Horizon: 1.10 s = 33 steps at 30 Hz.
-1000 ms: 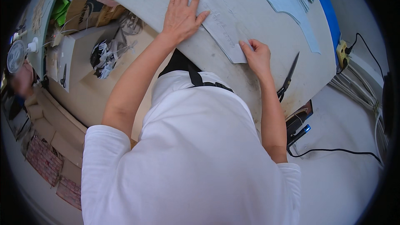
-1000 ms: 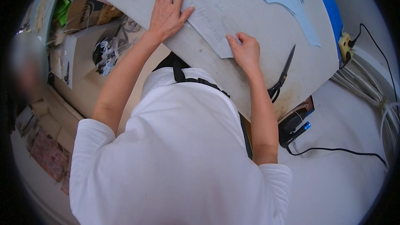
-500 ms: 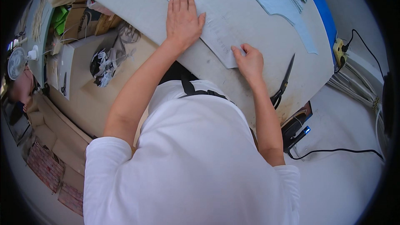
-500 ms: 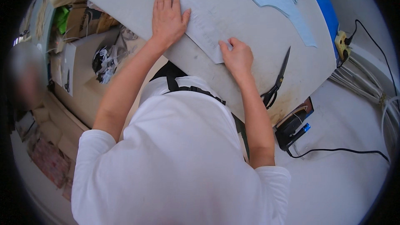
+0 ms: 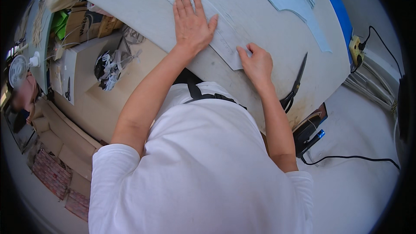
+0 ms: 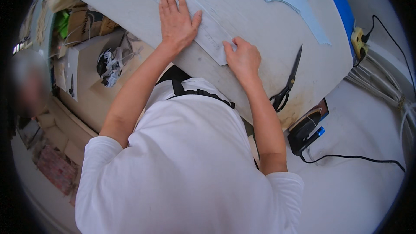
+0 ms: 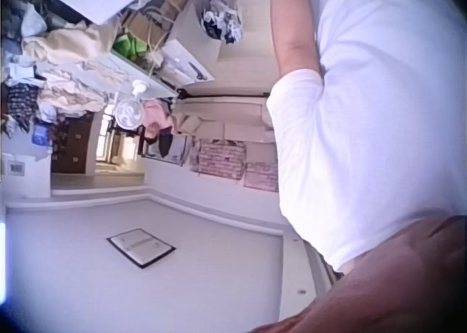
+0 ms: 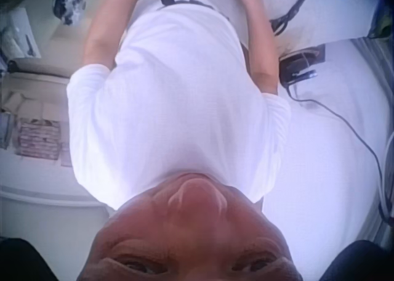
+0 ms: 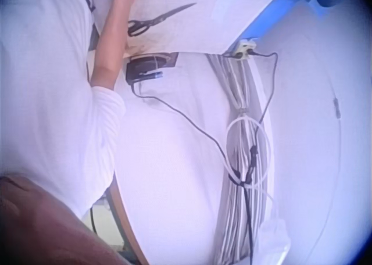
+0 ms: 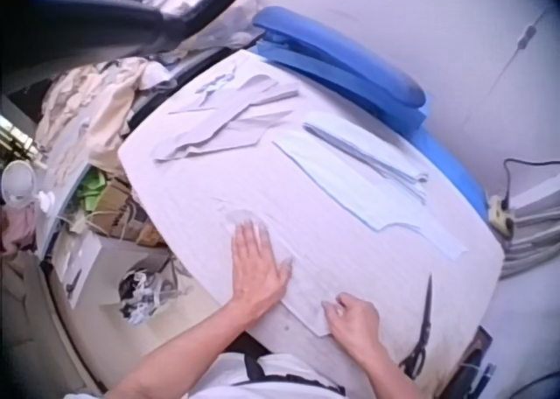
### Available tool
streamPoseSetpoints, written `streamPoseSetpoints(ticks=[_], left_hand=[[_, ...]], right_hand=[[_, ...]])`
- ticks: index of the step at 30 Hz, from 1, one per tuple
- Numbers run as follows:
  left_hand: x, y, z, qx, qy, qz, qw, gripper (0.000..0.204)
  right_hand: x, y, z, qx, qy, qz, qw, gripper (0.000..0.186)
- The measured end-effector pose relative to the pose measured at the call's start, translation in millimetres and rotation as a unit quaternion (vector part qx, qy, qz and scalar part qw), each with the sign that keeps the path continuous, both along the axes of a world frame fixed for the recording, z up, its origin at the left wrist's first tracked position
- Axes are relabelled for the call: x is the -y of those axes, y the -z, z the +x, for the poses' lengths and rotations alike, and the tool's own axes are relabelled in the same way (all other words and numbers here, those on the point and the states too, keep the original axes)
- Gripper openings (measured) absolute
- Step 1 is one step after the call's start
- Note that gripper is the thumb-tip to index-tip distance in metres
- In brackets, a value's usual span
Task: The person uses shears to cut light blue fabric pieces on a white table, following a paper pattern. They repeatedly align the pattern, cut the fabric, and remove the pattern to reveal the cut shape. The person also handles a beige cloth and stacks the cut fabric pieces.
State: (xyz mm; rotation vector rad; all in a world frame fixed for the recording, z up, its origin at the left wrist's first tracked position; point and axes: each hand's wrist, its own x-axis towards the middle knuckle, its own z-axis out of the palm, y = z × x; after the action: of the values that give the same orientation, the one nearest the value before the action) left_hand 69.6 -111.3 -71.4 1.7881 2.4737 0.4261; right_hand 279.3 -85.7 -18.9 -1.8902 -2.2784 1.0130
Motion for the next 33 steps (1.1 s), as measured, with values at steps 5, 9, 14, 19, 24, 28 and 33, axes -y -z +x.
streamPoseSetpoints(ticks=[5, 9, 14, 19, 24, 28, 33], left_hand=[[-1.7, 2.3, 2.1, -0.004, 0.005, 0.000, 1.000, 0.082], [-0.1, 2.7, -0.1, 0.001, 0.008, -0.005, 1.000, 0.083], [2.0, 2.3, 0.5, -0.004, 0.012, 0.011, 1.000, 0.084], [-1.0, 2.5, -1.0, -0.015, 0.016, 0.031, 0.999, 0.082], [1.0, 2.1, -1.7, -0.013, 0.013, 0.022, 1.000, 0.083], [2.1, 3.1, -2.7, -0.019, 0.009, 0.015, 1.000, 0.081], [0.7, 2.3, -0.9, -0.015, 0.011, 0.013, 1.000, 0.079]], right_hand=[[1.7, -11.4, 1.6, 0.083, -0.004, 0.002, 0.997, 0.034], [20.2, -31.3, 66.6, 0.059, 0.110, 0.027, 0.992, 0.027], [83.3, -25.4, 172.3, 0.112, 0.151, 0.172, 0.967, 0.026], [122.5, 9.4, 192.6, 0.042, 0.235, 0.150, 0.959, 0.038], [123.6, 32.3, 215.1, -0.130, 0.375, 0.110, 0.911, 0.032], [99.7, -10.3, 217.5, -0.294, 0.392, -0.255, 0.833, 0.020], [49.8, -50.5, 132.4, -0.136, 0.160, -0.326, 0.922, 0.024]])
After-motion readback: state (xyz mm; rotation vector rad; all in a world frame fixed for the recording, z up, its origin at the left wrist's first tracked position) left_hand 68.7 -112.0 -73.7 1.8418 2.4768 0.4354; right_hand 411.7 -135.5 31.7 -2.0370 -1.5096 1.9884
